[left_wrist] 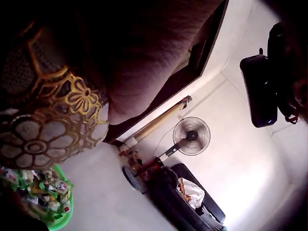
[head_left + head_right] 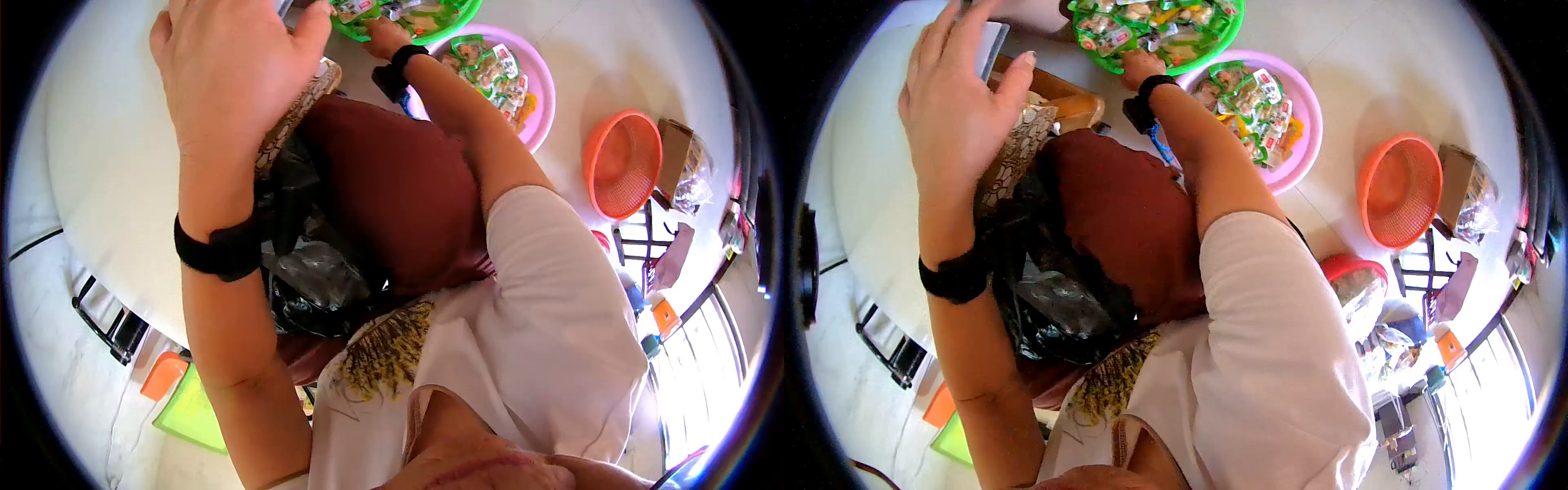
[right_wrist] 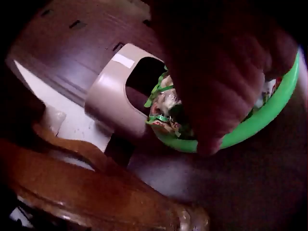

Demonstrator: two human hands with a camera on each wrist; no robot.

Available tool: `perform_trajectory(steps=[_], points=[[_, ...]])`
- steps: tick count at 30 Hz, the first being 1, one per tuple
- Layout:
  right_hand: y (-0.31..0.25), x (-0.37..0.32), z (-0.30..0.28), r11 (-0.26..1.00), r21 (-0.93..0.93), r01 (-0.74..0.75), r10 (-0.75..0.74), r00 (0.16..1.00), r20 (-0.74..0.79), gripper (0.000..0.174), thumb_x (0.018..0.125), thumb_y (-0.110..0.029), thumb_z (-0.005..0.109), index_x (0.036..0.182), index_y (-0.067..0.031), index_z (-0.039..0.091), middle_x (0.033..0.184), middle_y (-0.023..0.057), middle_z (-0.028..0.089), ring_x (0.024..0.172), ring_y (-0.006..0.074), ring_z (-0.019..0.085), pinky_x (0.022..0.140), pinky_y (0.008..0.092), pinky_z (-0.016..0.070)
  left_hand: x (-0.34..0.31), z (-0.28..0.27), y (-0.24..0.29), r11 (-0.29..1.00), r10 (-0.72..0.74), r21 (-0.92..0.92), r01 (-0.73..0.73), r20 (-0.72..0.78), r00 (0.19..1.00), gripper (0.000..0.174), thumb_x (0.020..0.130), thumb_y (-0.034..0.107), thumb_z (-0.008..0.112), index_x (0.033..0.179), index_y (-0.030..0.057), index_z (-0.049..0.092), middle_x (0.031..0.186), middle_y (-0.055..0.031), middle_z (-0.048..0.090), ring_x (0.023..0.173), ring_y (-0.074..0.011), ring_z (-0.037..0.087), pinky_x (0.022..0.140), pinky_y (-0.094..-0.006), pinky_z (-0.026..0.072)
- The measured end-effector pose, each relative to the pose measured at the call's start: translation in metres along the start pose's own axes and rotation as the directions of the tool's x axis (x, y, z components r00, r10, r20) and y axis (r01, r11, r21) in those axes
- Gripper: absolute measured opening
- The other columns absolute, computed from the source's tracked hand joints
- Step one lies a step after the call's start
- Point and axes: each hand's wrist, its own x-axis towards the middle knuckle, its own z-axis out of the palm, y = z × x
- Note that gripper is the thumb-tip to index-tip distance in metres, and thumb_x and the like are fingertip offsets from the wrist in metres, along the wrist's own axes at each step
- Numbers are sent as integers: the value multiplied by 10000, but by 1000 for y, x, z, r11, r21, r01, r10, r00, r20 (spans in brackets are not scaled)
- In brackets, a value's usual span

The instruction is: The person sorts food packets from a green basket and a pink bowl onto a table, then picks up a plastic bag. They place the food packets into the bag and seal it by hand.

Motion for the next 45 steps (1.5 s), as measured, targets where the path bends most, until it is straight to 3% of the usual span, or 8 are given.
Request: perform_trajectory(steps=[9, 17, 22, 25, 28, 32, 43, 45], points=[[38, -87, -60, 928, 52, 368, -320, 862, -394, 237, 781, -149, 538, 1015, -117, 558, 998, 132, 572, 896, 330, 563, 735, 431, 467, 3, -7, 10, 998, -55, 22, 54, 31, 998, 533, 652, 147, 649, 1154, 70, 486, 1251, -193, 426, 1184, -384, 364, 972, -467, 285], [85, -140, -83, 839, -438, 323, -417, 899, -135, 251, 768, -170, 570, 1018, -147, 581, 1019, 104, 565, 983, 342, 519, 906, 455, 361, 1, -5, 6, 998, -57, 12, 57, -6, 998, 541, 656, 166, 649, 1162, 64, 486, 1259, -193, 423, 1184, -379, 365, 971, -468, 286], [50, -98, -69, 913, -179, 367, -403, 882, -245, 357, 707, -283, 627, 1006, -97, 570, 979, 161, 567, 955, 343, 528, 863, 454, 394, 3, -10, 1, 1000, -22, -8, 23, 68, 997, 545, 649, 152, 650, 1161, 60, 486, 1260, -199, 417, 1178, -382, 366, 963, -468, 290], [35, -46, -42, 928, 71, 367, -344, 912, -221, 384, 711, -294, 622, 1002, -51, 559, 931, 197, 594, 911, 360, 557, 815, 442, 436, 3, -8, 0, 999, -21, -24, 22, 56, 998, 544, 646, 145, 651, 1157, 56, 485, 1260, -202, 413, 1174, -390, 364, 963, -471, 288], [20, 6, -15, 967, 247, 68, -13, 976, -218, 202, 756, -239, 609, 823, -50, 591, 746, 121, 612, 696, 280, 585, 625, 338, 451, 2, -2, 1, 1000, -8, -24, 9, 13, 1000, 547, 645, 143, 650, 1158, 54, 481, 1262, -203, 410, 1170, -400, 362, 965, -476, 283], [19, 66, 20, 731, 643, -229, 368, 926, -88, 549, 667, -385, 661, 983, 48, 543, 947, 260, 597, 908, 369, 586, 781, 395, 479, 4, -5, 0, 999, -34, 15, 33, 100, 994, 562, 644, 143, 648, 1170, 54, 471, 1267, -207, 401, 1173, -411, 352, 969, -479, 277], [8, 77, 25, 843, 431, -321, 445, 867, -224, 457, 725, -322, 599, 1073, -27, 560, 1045, 229, 572, 981, 347, 559, 831, 405, 470, 4, -2, 11, 995, -50, 92, 42, 92, 995, 567, 671, 161, 634, 1200, 61, 457, 1297, -215, 377, 1227, -388, 316, 1012, -466, 243], [13, 84, 19, 839, 431, -332, 409, 907, -97, 439, 713, -335, 620, 1018, -20, 589, 1015, 219, 592, 959, 327, 577, 816, 394, 480, 4, -4, 10, 993, -50, 110, 39, 101, 994, 566, 672, 165, 634, 1200, 61, 457, 1302, -218, 372, 1230, -391, 312, 1013, -468, 240]])
